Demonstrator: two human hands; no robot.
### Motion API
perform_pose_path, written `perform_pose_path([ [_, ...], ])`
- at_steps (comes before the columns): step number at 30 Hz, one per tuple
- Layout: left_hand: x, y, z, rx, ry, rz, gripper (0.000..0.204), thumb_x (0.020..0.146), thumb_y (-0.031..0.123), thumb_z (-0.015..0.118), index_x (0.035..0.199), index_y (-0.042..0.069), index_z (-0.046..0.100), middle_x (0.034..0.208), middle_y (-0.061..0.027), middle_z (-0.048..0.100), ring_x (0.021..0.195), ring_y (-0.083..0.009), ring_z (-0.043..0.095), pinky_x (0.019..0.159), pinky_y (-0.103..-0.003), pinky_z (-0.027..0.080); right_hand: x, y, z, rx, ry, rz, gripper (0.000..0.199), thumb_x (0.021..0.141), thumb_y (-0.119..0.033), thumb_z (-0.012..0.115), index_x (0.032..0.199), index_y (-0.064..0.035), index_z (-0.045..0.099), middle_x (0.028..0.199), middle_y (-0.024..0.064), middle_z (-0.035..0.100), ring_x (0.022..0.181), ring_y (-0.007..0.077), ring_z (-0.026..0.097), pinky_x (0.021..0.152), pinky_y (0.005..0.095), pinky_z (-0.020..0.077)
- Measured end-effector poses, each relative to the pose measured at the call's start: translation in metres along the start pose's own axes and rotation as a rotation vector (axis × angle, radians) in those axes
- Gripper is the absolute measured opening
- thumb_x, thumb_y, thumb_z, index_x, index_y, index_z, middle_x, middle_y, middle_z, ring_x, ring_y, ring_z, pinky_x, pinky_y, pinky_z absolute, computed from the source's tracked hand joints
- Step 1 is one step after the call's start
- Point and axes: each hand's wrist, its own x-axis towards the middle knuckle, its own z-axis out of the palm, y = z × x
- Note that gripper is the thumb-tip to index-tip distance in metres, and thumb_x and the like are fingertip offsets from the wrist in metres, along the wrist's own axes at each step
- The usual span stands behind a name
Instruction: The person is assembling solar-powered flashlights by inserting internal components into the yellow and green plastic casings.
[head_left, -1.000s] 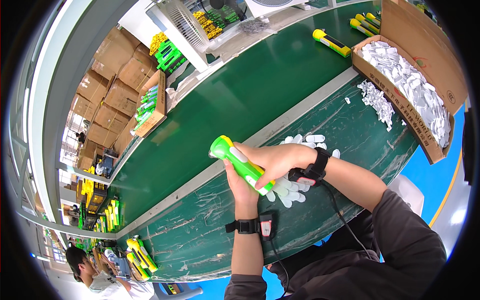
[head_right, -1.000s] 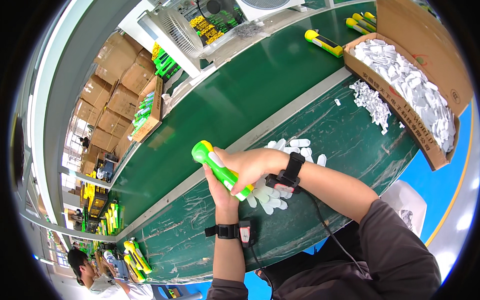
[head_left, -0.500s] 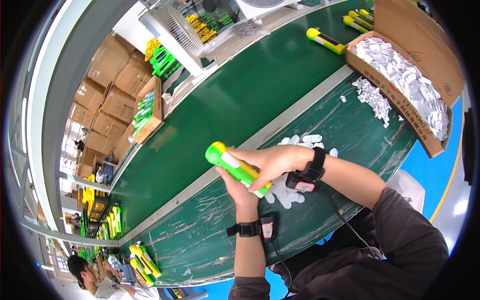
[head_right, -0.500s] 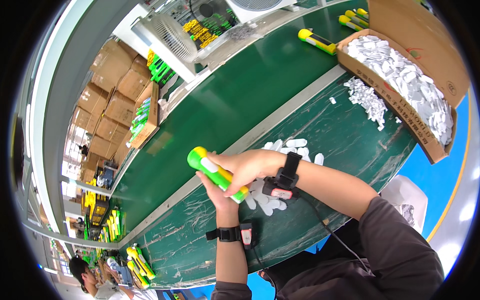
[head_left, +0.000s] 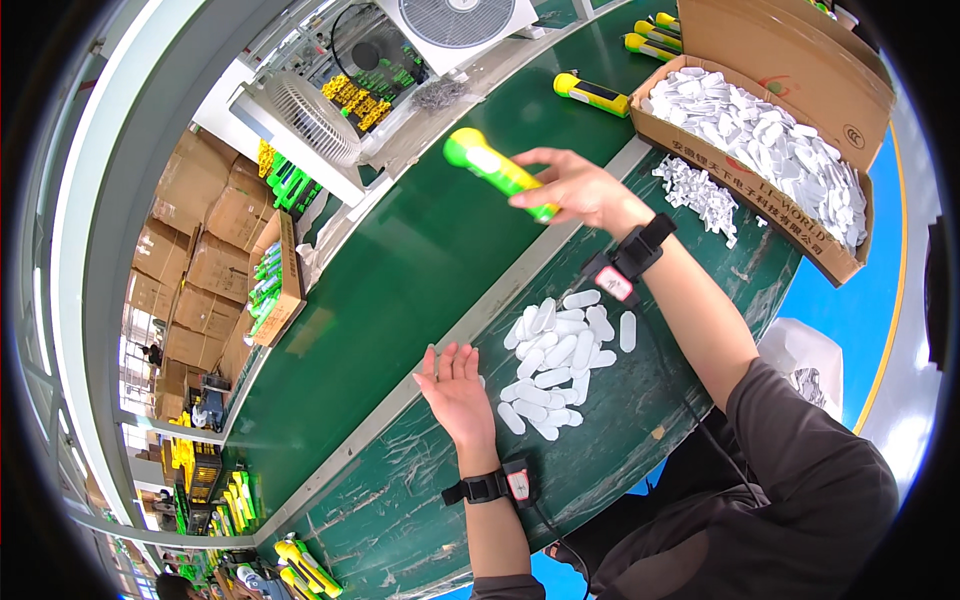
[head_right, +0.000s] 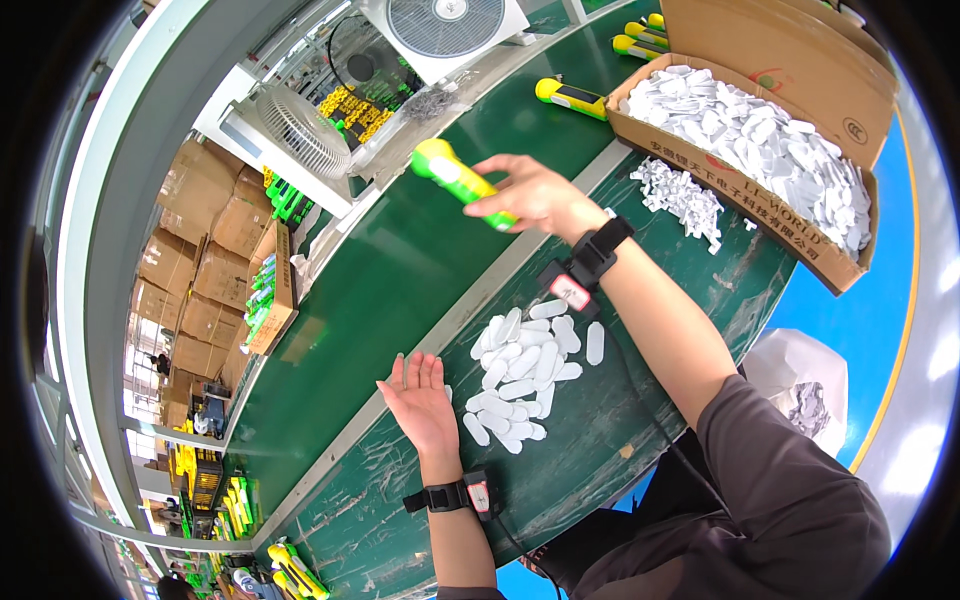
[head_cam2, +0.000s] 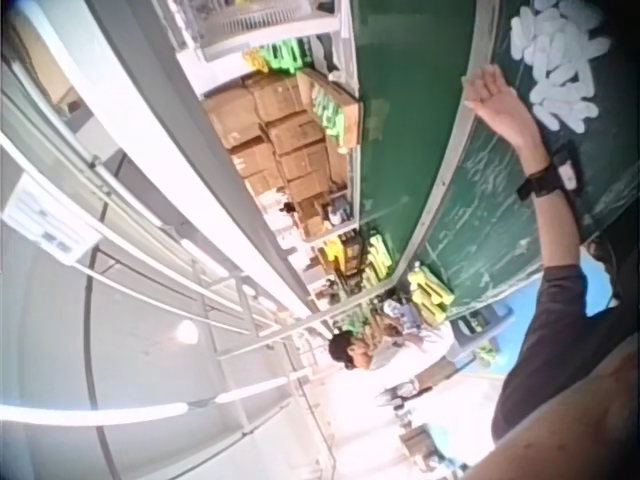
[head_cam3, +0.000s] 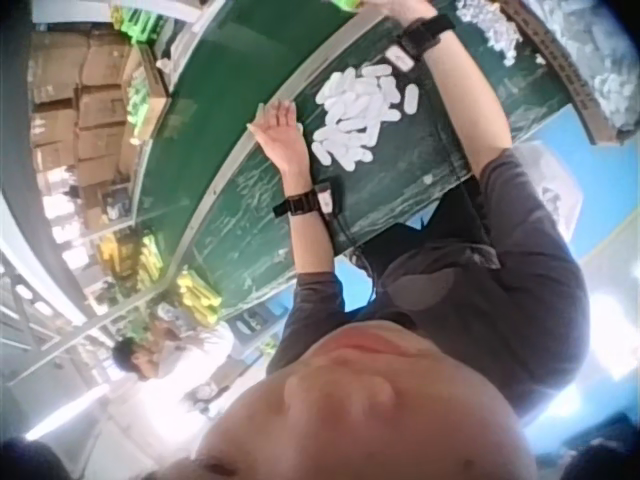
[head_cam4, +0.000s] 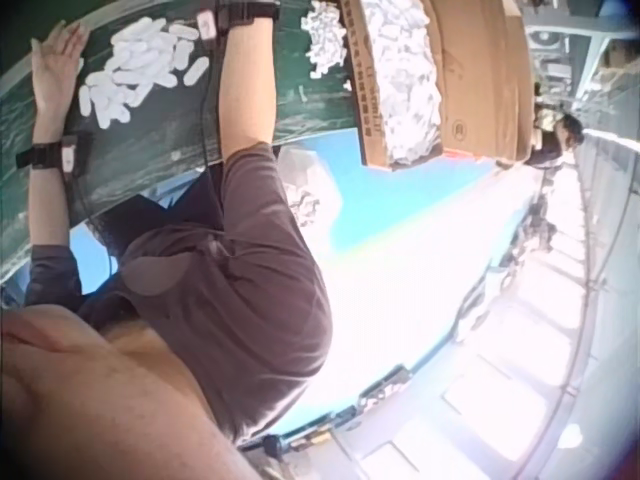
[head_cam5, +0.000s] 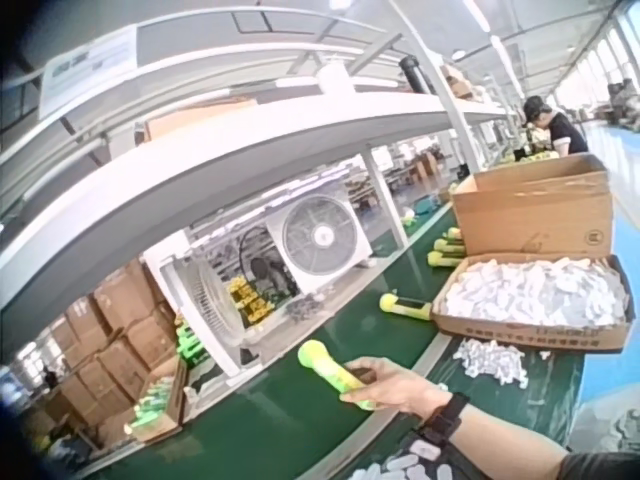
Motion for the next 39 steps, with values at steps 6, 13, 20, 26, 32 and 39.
perform_pose_path([
  [6, 0.0, 0.002, -0.001, -0.031, 0.002, -0.044, 0.064, 0.096, 0.049, 0.04, 0.13, -0.005, 0.035, 0.113, -0.0171, 0.05, 0.104, -0.0261, 0.05, 0.099, -0.039, 0.04, 0.024, 0.04, -0.032, -0.83, 0.367, -0.258, 0.058, 0.062, -0.011, 0.076, 0.118, -0.0073, 0.058, 0.096, 0.0172, 0.063, 0.087, 0.0305, 0.062, 0.078, 0.0368, 0.0496],
  [13, -0.001, -0.001, 0.002, -0.09, -0.009, -0.101, 0.063, 0.095, 0.049, 0.042, 0.128, -0.005, 0.037, 0.112, -0.0162, 0.051, 0.104, -0.0255, 0.051, 0.097, -0.038, 0.041, 0.029, 0.063, -0.033, -1.144, 0.406, -0.237, 0.05, 0.062, -0.015, 0.08, 0.106, -0.0062, 0.06, 0.086, 0.016, 0.064, 0.091, 0.0321, 0.061, 0.088, 0.0435, 0.0445],
  [20, -0.004, 0.0, -0.003, -0.113, -0.05, -0.139, 0.058, 0.094, 0.047, 0.045, 0.122, -0.004, 0.044, 0.11, -0.0156, 0.055, 0.102, -0.0257, 0.052, 0.094, -0.039, 0.042, 0.001, 0.011, -0.027, -1.071, 0.402, 0.061, 0.06, 0.064, -0.028, 0.081, 0.108, 0.0037, 0.054, 0.106, 0.0266, 0.058, 0.1, 0.0362, 0.06, 0.082, 0.0391, 0.0525],
  [26, -0.003, 0.003, -0.002, -0.107, -0.005, -0.153, 0.058, 0.091, 0.045, 0.05, 0.122, -0.004, 0.044, 0.109, -0.0138, 0.054, 0.1, -0.0237, 0.052, 0.091, -0.037, 0.043, 0.008, 0.019, -0.033, -1.092, 0.309, 0.089, 0.053, 0.069, -0.025, 0.075, 0.107, 0.0078, 0.058, 0.103, 0.0306, 0.058, 0.102, 0.0374, 0.059, 0.083, 0.037, 0.0525],
  [32, -0.003, 0.004, -0.001, -0.127, -0.019, -0.165, 0.058, 0.091, 0.044, 0.052, 0.123, -0.004, 0.044, 0.107, -0.0128, 0.054, 0.099, -0.0228, 0.052, 0.09, -0.036, 0.043, 0.005, 0.011, -0.039, -1.059, 0.135, 0.171, 0.052, 0.073, -0.034, 0.069, 0.103, 0.0086, 0.06, 0.109, 0.0316, 0.055, 0.103, 0.0366, 0.057, 0.083, 0.0399, 0.0501],
  [39, -0.001, 0.002, -0.009, -0.142, -0.045, -0.175, 0.057, 0.09, 0.044, 0.051, 0.123, -0.001, 0.045, 0.11, -0.0128, 0.055, 0.101, -0.0235, 0.053, 0.091, -0.038, 0.042, 0.015, 0.022, -0.04, -0.901, -0.026, -0.033, 0.063, 0.077, -0.047, 0.066, 0.109, 0.007, 0.059, 0.117, 0.0245, 0.051, 0.102, 0.0362, 0.055, 0.088, 0.0386, 0.0456],
])
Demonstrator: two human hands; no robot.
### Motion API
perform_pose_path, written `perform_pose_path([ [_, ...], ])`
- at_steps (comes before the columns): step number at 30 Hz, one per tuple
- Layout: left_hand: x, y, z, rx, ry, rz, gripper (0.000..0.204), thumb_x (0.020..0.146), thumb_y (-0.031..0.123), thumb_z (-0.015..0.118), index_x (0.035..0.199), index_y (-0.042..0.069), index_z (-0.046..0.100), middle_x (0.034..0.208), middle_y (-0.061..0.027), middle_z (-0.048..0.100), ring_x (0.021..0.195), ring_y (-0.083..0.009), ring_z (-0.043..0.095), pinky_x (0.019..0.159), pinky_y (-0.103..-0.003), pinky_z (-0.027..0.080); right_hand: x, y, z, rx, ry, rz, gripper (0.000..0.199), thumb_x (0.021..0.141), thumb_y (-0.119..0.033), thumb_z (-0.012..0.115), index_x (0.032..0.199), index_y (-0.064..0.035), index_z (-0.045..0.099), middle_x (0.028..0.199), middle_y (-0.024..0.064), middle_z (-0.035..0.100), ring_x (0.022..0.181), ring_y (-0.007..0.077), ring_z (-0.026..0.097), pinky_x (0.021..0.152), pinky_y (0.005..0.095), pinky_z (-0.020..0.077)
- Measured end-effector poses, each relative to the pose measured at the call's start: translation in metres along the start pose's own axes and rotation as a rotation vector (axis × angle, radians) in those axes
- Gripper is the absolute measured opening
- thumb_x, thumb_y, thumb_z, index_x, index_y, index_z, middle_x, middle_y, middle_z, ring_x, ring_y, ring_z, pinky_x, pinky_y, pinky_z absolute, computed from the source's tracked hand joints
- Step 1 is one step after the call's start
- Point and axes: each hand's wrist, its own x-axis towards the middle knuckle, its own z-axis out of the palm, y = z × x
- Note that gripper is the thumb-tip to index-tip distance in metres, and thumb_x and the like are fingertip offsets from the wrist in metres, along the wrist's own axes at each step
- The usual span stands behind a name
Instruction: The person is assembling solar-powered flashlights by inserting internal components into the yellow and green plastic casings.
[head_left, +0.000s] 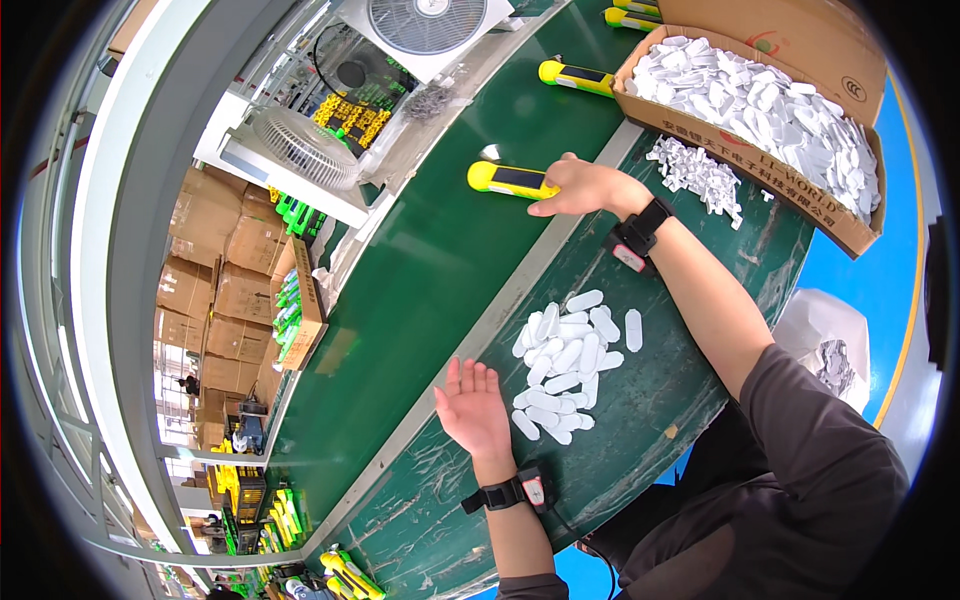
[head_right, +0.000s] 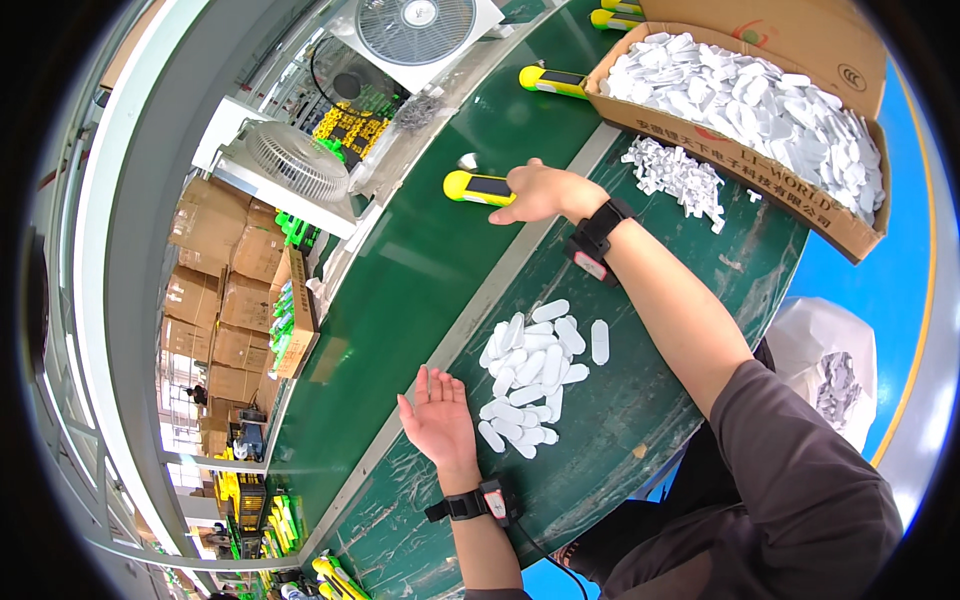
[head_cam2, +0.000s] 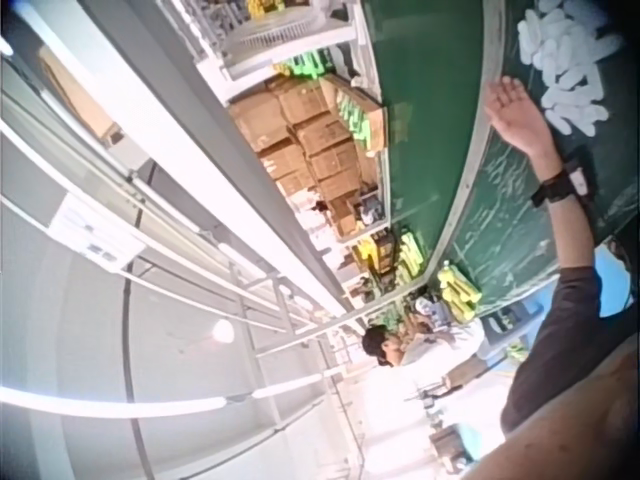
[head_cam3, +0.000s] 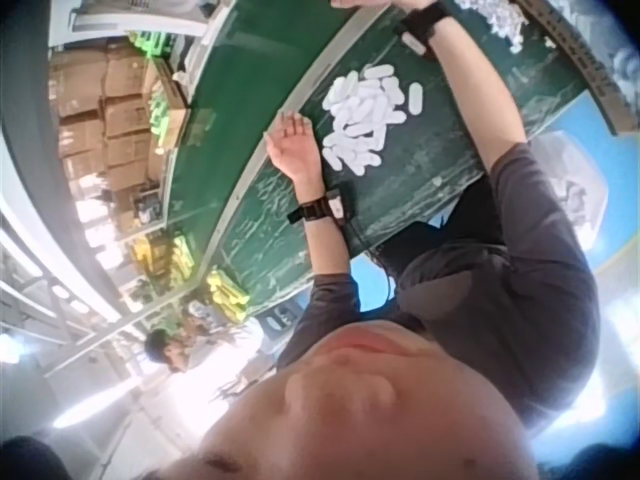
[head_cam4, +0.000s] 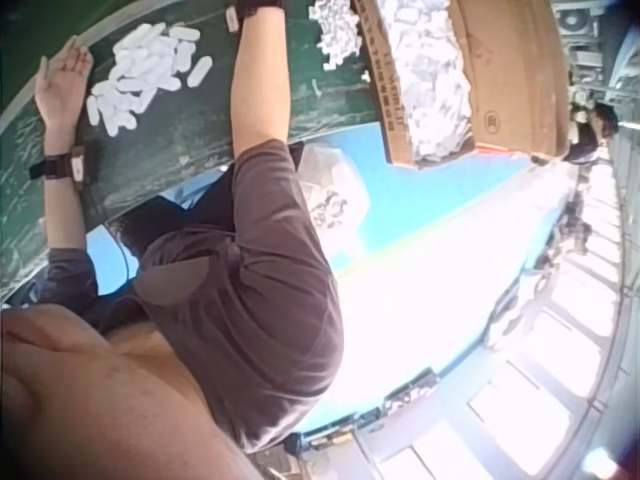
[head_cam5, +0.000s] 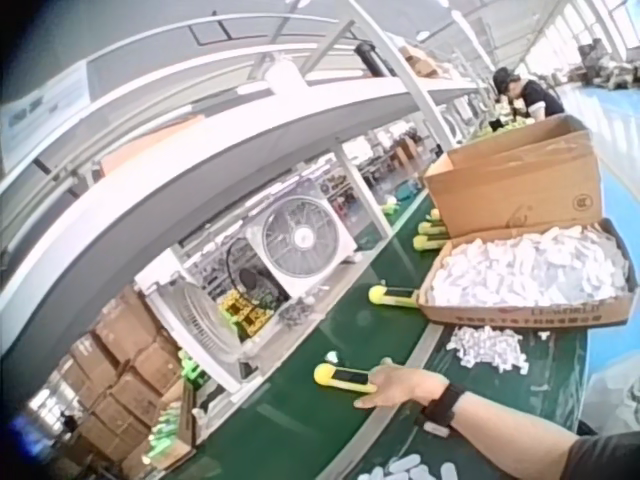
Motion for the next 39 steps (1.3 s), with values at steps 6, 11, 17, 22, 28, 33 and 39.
perform_pose_path([
  [6, 0.001, 0.0, 0.0, -0.027, 0.025, 0.0, 0.055, 0.09, 0.043, 0.052, 0.122, -0.001, 0.046, 0.109, -0.0124, 0.056, 0.1, -0.0236, 0.054, 0.091, -0.038, 0.043, 0.004, 0.001, 0.009, 0.014, 0.042, 0.058, 0.06, 0.075, -0.044, 0.067, 0.108, 0.0056, 0.059, 0.114, 0.0242, 0.054, 0.1, 0.0359, 0.057, 0.088, 0.0389, 0.0459],
  [11, 0.001, 0.0, -0.001, -0.046, 0.01, -0.022, 0.053, 0.09, 0.042, 0.052, 0.121, -0.001, 0.048, 0.108, -0.012, 0.058, 0.1, -0.0233, 0.054, 0.09, -0.038, 0.043, 0.003, -0.004, 0.002, -0.027, 0.004, 0.2, 0.056, 0.074, -0.04, 0.069, 0.108, 0.003, 0.06, 0.122, 0.0245, 0.054, 0.105, 0.0331, 0.058, 0.088, 0.0391, 0.0472],
  [17, -0.003, 0.0, 0.009, -0.051, -0.001, -0.009, 0.056, 0.09, 0.04, 0.053, 0.123, -0.005, 0.046, 0.106, -0.0123, 0.055, 0.098, -0.0226, 0.053, 0.09, -0.036, 0.043, 0.007, 0.018, 0.024, 0.03, 0.016, -0.073, 0.067, 0.076, -0.042, 0.067, 0.121, 0.005, 0.054, 0.125, 0.0244, 0.053, 0.115, 0.0338, 0.053, 0.095, 0.0384, 0.0424],
  [22, -0.001, 0.002, 0.004, -0.09, -0.014, -0.002, 0.059, 0.089, 0.039, 0.054, 0.125, -0.005, 0.042, 0.11, -0.0141, 0.053, 0.101, -0.0232, 0.051, 0.091, -0.036, 0.042, 0.011, 0.021, 0.03, -0.067, -0.17, -0.08, 0.085, 0.074, -0.047, 0.068, 0.131, 0.0071, 0.036, 0.133, 0.0279, 0.04, 0.125, 0.0345, 0.041, 0.1, 0.038, 0.0361],
  [28, 0.001, 0.003, 0.007, -0.009, -0.1, 0.066, 0.059, 0.089, 0.039, 0.053, 0.127, -0.005, 0.041, 0.117, -0.0168, 0.053, 0.111, -0.0276, 0.05, 0.102, -0.04, 0.037, 0.022, 0.026, 0.032, -0.251, -0.221, -0.163, 0.073, 0.065, -0.044, 0.077, 0.113, 0.0063, 0.056, 0.111, 0.0208, 0.061, 0.102, 0.0351, 0.06, 0.083, 0.0403, 0.0477],
  [33, 0.008, 0.042, 0.013, 0.215, -0.134, 0.11, 0.059, 0.09, 0.039, 0.051, 0.128, -0.004, 0.04, 0.137, -0.0218, 0.041, 0.131, -0.0321, 0.036, 0.112, -0.043, 0.025, -0.017, -0.031, -0.001, -0.242, -0.228, -0.085, 0.062, 0.065, -0.043, 0.078, 0.105, 0.0009, 0.062, 0.099, 0.018, 0.066, 0.093, 0.0352, 0.063, 0.077, 0.0401, 0.0501],
  [39, -0.014, 0.058, 0.021, 1.577, -0.457, 0.104, 0.082, 0.081, 0.034, 0.064, 0.144, 0.004, 0.022, 0.153, -0.023, 0.009, 0.142, -0.0382, 0.003, 0.113, -0.046, 0.006, -0.056, -0.07, -0.044, 0.094, 0.336, -0.261, 0.051, 0.074, -0.03, 0.073, 0.106, 0.0066, 0.058, 0.096, 0.0211, 0.065, 0.092, 0.033, 0.064, 0.08, 0.0374, 0.051],
])
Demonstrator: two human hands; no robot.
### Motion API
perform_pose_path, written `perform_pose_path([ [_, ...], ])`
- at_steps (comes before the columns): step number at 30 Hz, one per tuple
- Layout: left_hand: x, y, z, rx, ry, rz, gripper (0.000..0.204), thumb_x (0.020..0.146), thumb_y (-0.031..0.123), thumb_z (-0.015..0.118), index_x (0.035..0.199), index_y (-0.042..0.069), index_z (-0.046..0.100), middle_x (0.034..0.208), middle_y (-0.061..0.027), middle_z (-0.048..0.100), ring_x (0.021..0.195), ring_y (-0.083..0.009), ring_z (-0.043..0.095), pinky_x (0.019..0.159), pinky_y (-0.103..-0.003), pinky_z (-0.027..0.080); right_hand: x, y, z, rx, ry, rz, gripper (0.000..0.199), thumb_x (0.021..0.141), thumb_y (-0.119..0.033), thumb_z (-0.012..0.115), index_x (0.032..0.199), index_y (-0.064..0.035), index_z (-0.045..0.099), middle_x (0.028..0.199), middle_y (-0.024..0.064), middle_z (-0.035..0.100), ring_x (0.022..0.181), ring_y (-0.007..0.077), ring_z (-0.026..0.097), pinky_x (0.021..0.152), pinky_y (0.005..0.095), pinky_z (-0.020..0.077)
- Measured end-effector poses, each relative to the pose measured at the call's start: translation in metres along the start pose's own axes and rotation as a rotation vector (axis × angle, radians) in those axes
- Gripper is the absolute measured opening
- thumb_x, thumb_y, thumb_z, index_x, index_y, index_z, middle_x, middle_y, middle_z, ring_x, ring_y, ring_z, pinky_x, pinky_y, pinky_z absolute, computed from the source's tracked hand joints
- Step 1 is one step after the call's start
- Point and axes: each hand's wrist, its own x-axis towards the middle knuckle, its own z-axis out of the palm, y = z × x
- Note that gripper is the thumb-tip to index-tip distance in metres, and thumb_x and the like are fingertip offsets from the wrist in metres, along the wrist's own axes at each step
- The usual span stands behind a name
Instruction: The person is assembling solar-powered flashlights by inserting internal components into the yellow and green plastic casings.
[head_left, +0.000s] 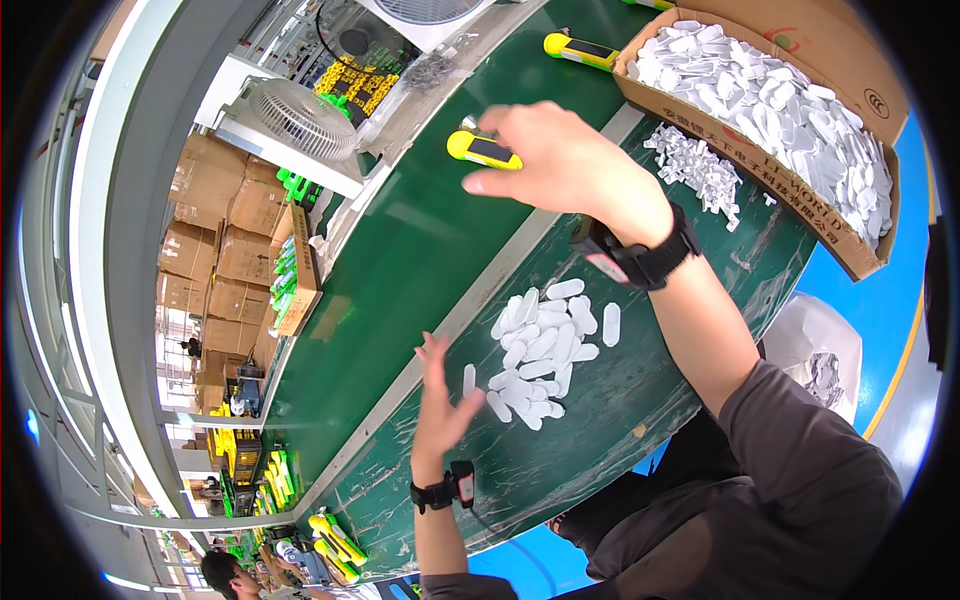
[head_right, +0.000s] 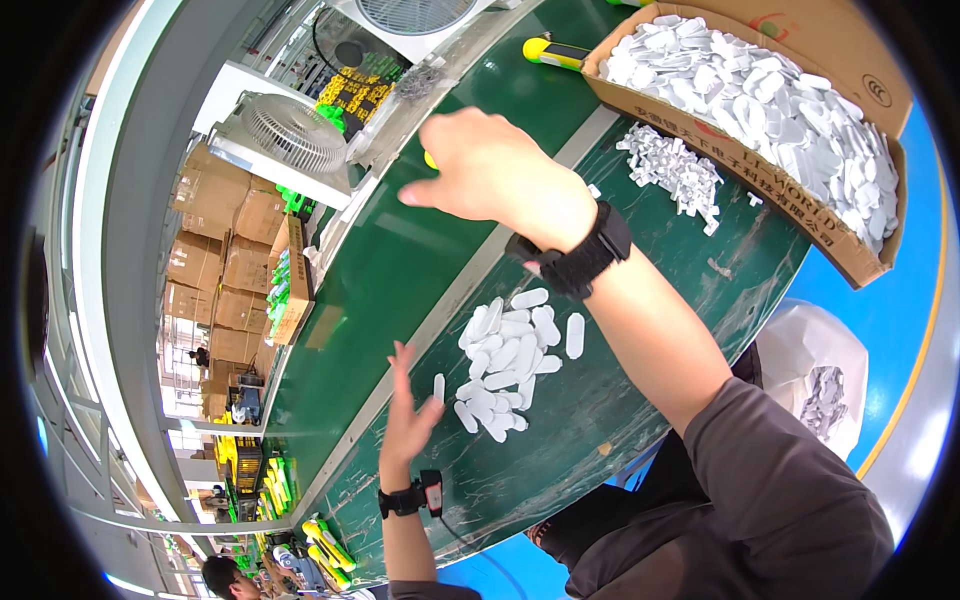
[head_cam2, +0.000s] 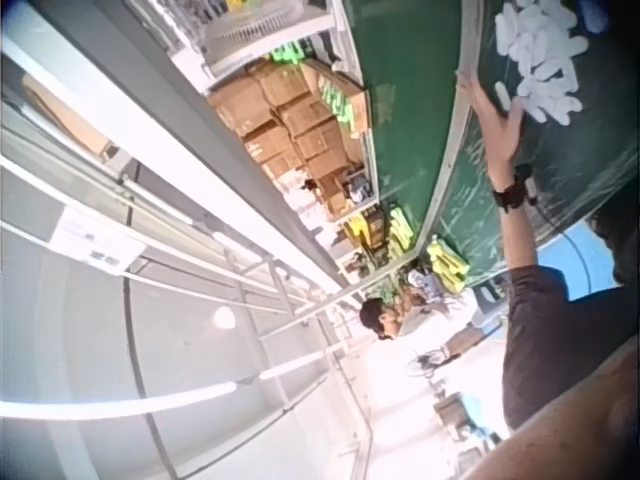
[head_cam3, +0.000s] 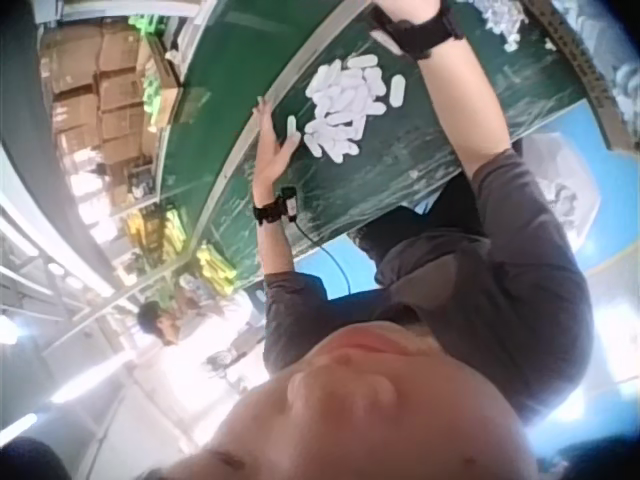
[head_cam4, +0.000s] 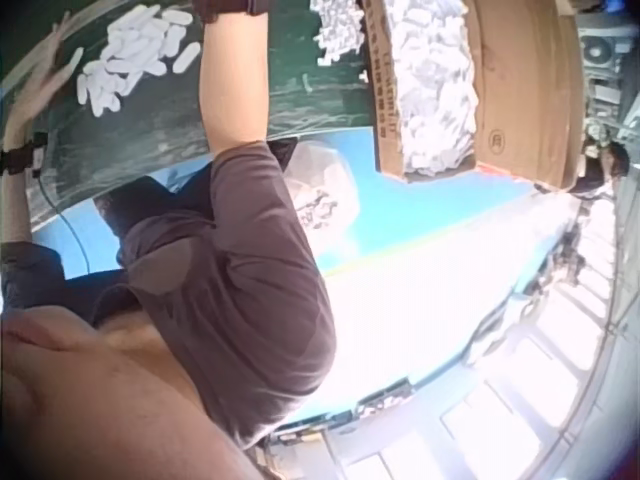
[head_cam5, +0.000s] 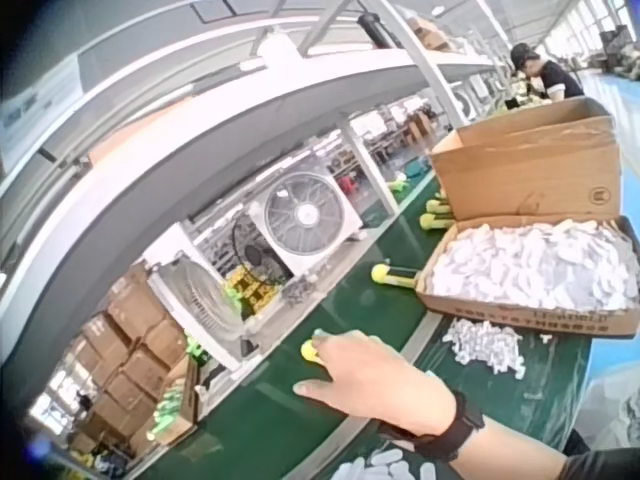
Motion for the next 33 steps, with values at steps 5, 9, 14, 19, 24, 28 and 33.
perform_pose_path([
  [5, -0.008, 0.01, 0.03, 0.359, -0.227, 0.034, 0.105, 0.066, 0.038, 0.078, 0.145, 0.002, 0.017, 0.152, -0.0275, 0.002, 0.14, -0.0461, -0.001, 0.111, -0.055, 0.007, -0.01, -0.018, -0.028, 0.398, 0.486, -0.2, 0.036, 0.073, -0.025, 0.072, 0.089, 0.0061, 0.063, 0.082, 0.0215, 0.065, 0.078, 0.0359, 0.065, 0.071, 0.0402, 0.0506],
  [9, 0.009, 0.024, 0.05, 0.369, -0.263, 0.149, 0.108, 0.067, 0.048, 0.075, 0.145, 0.001, 0.017, 0.151, -0.0284, 0.001, 0.139, -0.0473, 0.001, 0.11, -0.056, 0.007, -0.013, -0.013, -0.037, 0.356, 0.475, -0.191, 0.036, 0.073, -0.025, 0.072, 0.09, 0.0058, 0.063, 0.082, 0.021, 0.065, 0.078, 0.0346, 0.065, 0.071, 0.039, 0.0507],
  [14, 0.039, 0.044, 0.061, 0.503, -0.404, 0.368, 0.106, 0.069, 0.055, 0.07, 0.145, 0.002, 0.018, 0.151, -0.0295, -0.002, 0.138, -0.0506, 0.001, 0.109, -0.06, 0.007, -0.014, -0.013, -0.028, 0.308, 0.46, -0.223, 0.037, 0.074, -0.026, 0.072, 0.092, 0.0046, 0.063, 0.083, 0.0186, 0.064, 0.082, 0.0338, 0.063, 0.072, 0.0389, 0.0494],
  [19, 0.073, 0.094, 0.073, 0.629, -0.437, 0.548, 0.085, 0.071, 0.052, 0.068, 0.14, 0.013, 0.038, 0.149, -0.025, 0.015, 0.137, -0.0472, 0.011, 0.108, -0.061, 0.009, -0.021, -0.016, -0.037, 0.348, 0.425, -0.203, 0.037, 0.074, -0.027, 0.072, 0.091, 0.0045, 0.063, 0.082, 0.0185, 0.063, 0.083, 0.0354, 0.061, 0.074, 0.0405, 0.0484],
  [24, 0.078, 0.103, 0.095, 0.578, -0.634, 0.685, 0.081, 0.079, 0.055, 0.059, 0.145, 0.019, 0.03, 0.151, -0.0166, 0.02, 0.139, -0.0379, 0.018, 0.111, -0.054, 0.015, -0.024, -0.018, -0.039, 0.269, 0.433, -0.232, 0.036, 0.075, -0.027, 0.071, 0.091, 0.0047, 0.063, 0.083, 0.02, 0.063, 0.083, 0.0367, 0.061, 0.074, 0.041, 0.0484],
  [28, 0.069, 0.098, 0.089, 0.65, -0.614, 0.737, 0.083, 0.078, 0.056, 0.059, 0.144, 0.015, 0.032, 0.143, -0.0189, 0.031, 0.135, -0.038, 0.026, 0.111, -0.05, 0.019, -0.027, -0.016, -0.046, 0.273, 0.327, -0.203, 0.036, 0.075, -0.027, 0.071, 0.091, 0.0045, 0.062, 0.083, 0.0211, 0.063, 0.086, 0.0374, 0.061, 0.075, 0.0413, 0.0483],
  [33, 0.066, 0.096, 0.074, 0.699, -0.622, 0.642, 0.083, 0.079, 0.051, 0.06, 0.145, 0.014, 0.028, 0.15, -0.02, 0.021, 0.139, -0.0383, 0.018, 0.112, -0.05, 0.017, -0.027, -0.015, -0.042, 0.27, 0.344, -0.234, 0.035, 0.076, -0.027, 0.07, 0.091, 0.0043, 0.062, 0.087, 0.0221, 0.063, 0.089, 0.0381, 0.06, 0.077, 0.0419, 0.048],
])
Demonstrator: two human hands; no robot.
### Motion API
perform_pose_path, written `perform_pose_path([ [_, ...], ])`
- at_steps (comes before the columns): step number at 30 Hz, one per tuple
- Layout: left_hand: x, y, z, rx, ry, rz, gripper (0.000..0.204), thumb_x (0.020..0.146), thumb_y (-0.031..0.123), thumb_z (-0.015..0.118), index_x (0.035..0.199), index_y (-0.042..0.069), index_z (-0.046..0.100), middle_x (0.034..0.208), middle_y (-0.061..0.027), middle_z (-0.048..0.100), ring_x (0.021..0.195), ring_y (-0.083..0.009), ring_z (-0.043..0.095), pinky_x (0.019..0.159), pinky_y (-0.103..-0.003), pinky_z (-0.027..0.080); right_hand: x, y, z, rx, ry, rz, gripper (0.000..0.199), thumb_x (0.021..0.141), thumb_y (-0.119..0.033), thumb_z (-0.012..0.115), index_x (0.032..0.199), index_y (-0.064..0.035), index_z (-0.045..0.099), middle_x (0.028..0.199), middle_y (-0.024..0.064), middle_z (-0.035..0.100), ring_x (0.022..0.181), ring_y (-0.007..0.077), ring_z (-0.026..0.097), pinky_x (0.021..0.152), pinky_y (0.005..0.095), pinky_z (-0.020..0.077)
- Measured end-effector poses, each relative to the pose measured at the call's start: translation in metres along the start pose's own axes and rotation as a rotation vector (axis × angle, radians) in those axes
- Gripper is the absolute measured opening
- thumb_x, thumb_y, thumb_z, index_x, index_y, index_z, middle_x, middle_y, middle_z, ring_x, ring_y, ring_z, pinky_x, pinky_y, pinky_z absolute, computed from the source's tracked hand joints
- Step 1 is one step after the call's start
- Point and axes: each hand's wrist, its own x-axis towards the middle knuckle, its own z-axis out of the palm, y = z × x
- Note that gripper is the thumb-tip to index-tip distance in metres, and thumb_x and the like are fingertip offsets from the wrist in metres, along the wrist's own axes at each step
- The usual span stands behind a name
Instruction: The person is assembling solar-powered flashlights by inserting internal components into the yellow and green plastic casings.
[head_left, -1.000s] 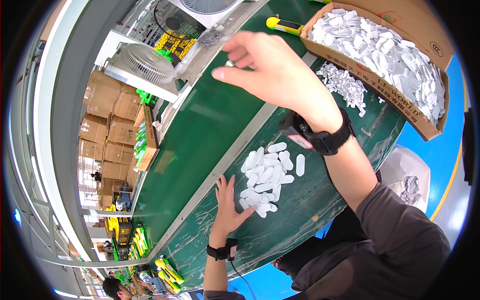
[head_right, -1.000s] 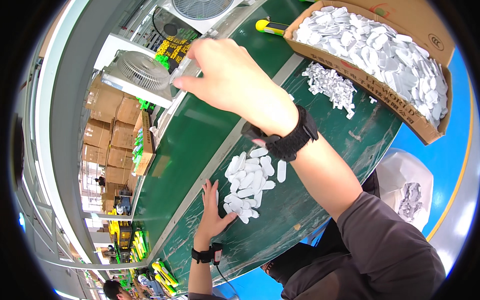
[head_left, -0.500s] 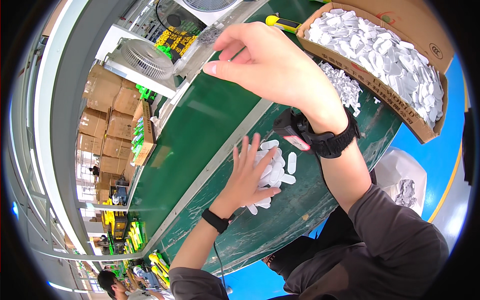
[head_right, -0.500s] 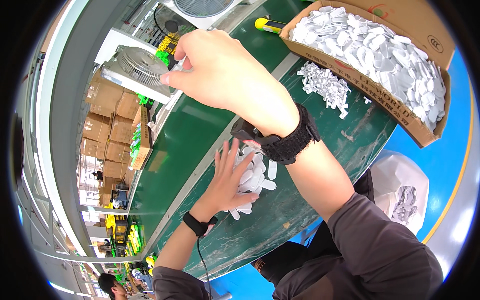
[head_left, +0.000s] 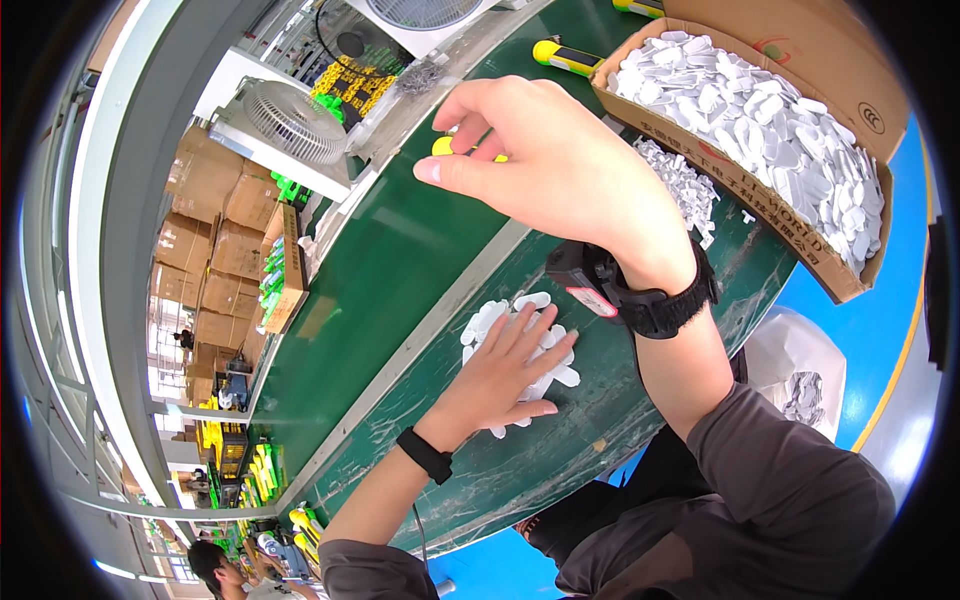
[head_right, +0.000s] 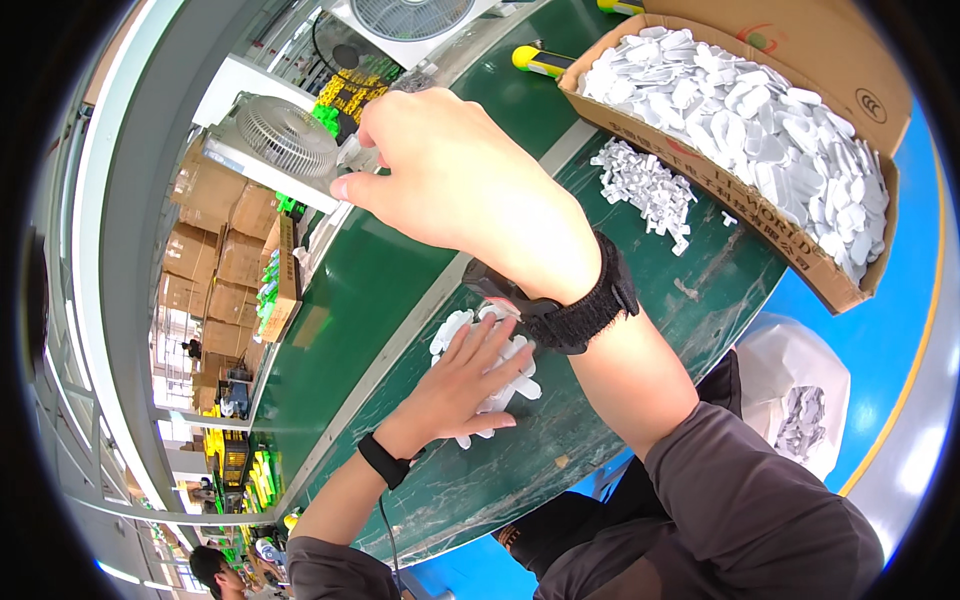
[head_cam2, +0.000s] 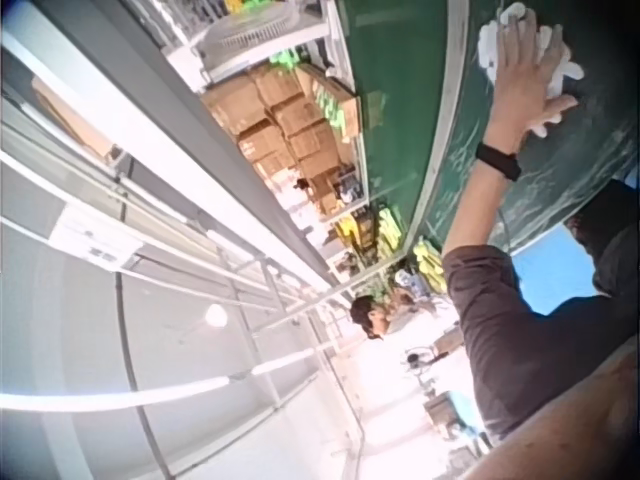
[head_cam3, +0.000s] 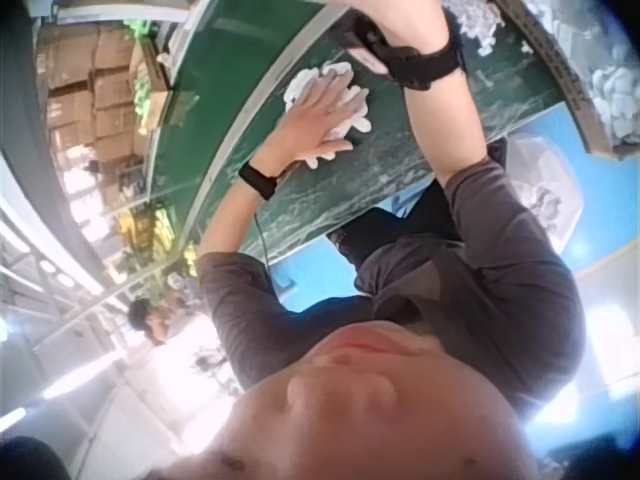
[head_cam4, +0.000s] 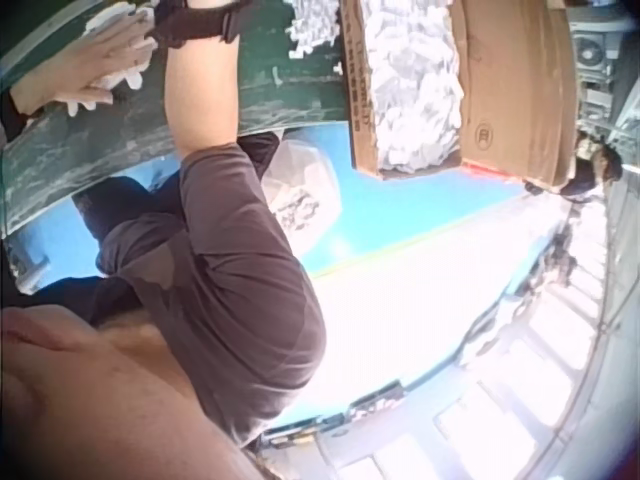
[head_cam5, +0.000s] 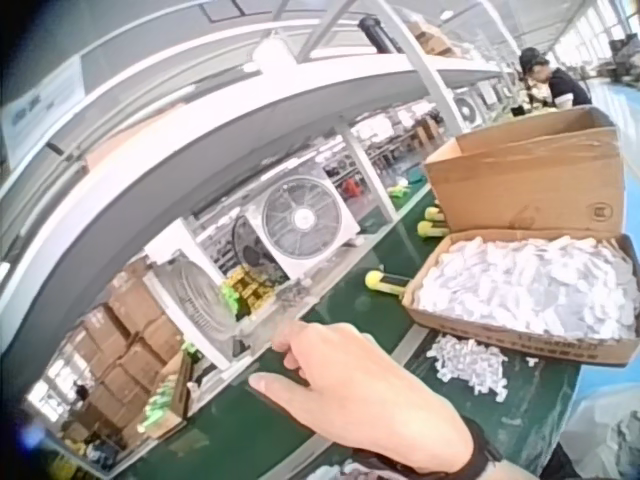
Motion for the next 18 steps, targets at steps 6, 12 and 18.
perform_pose_path([
  [6, -0.002, -0.01, 0.001, -0.071, 0.077, -0.1, 0.085, 0.078, 0.047, 0.064, 0.145, 0.012, 0.026, 0.15, -0.0188, 0.022, 0.139, -0.0362, 0.02, 0.112, -0.05, 0.017, 0.002, -0.005, 0.003, -0.076, -0.134, 0.001, 0.038, 0.08, -0.029, 0.067, 0.099, 0.0038, 0.061, 0.086, 0.0167, 0.065, 0.083, 0.0268, 0.064, 0.073, 0.0347, 0.0506],
  [12, -0.016, -0.008, -0.007, -0.136, 0.04, -0.146, 0.087, 0.077, 0.048, 0.064, 0.145, 0.009, 0.026, 0.149, -0.0186, 0.024, 0.139, -0.0342, 0.021, 0.112, -0.049, 0.017, 0.001, -0.01, -0.004, -0.074, -0.213, 0.049, 0.04, 0.081, -0.029, 0.068, 0.102, 0.0043, 0.061, 0.09, 0.0172, 0.066, 0.084, 0.0273, 0.065, 0.074, 0.0345, 0.051],
  [18, -0.051, -0.013, 0.0, -0.11, -0.01, -0.184, 0.111, 0.06, 0.05, 0.076, 0.145, 0.005, 0.022, 0.15, -0.0213, 0.019, 0.139, -0.0379, 0.017, 0.113, -0.048, 0.016, 0.003, -0.006, -0.002, -0.072, -0.26, 0.106, 0.042, 0.08, -0.029, 0.069, 0.104, 0.0046, 0.06, 0.091, 0.017, 0.066, 0.084, 0.0262, 0.065, 0.074, 0.0333, 0.0511],
])
